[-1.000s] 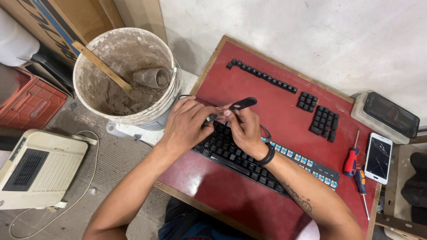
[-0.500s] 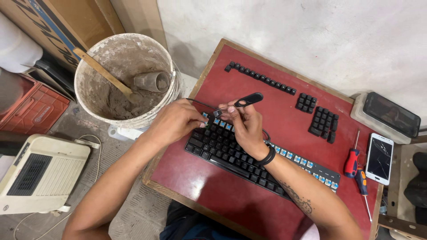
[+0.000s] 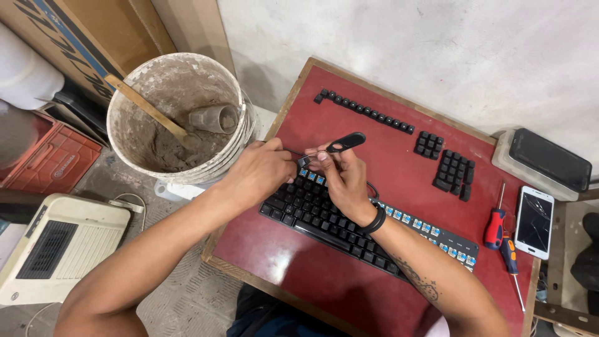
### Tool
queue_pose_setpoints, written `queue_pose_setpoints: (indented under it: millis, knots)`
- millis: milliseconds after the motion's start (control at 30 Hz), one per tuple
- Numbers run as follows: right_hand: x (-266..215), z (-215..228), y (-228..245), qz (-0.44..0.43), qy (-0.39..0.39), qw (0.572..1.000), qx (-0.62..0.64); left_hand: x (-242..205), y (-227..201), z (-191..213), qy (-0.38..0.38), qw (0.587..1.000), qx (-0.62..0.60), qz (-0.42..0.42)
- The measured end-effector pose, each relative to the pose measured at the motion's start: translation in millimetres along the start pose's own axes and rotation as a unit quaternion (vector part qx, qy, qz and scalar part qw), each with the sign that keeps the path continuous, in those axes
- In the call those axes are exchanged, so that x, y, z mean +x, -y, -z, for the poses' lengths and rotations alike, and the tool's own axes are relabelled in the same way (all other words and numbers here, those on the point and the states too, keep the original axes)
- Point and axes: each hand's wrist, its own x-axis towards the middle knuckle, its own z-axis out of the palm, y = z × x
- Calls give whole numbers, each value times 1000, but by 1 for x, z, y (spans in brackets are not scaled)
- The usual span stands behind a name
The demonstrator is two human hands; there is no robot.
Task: The person uses a keycap puller to remove keycaps from a mechanical keyboard and places them on the table. They continue removing keycaps one by one and arranging them in rows.
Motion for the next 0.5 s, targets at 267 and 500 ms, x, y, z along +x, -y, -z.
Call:
queue_pose_setpoints:
  millis: [267,500]
  knots:
    - [1,-2,4,16,1,1000,-15,43,16,-3,112,985,-32,128]
    - [2,-2,23,75,4,990,-122,15,-6,60,-3,989,-134,66]
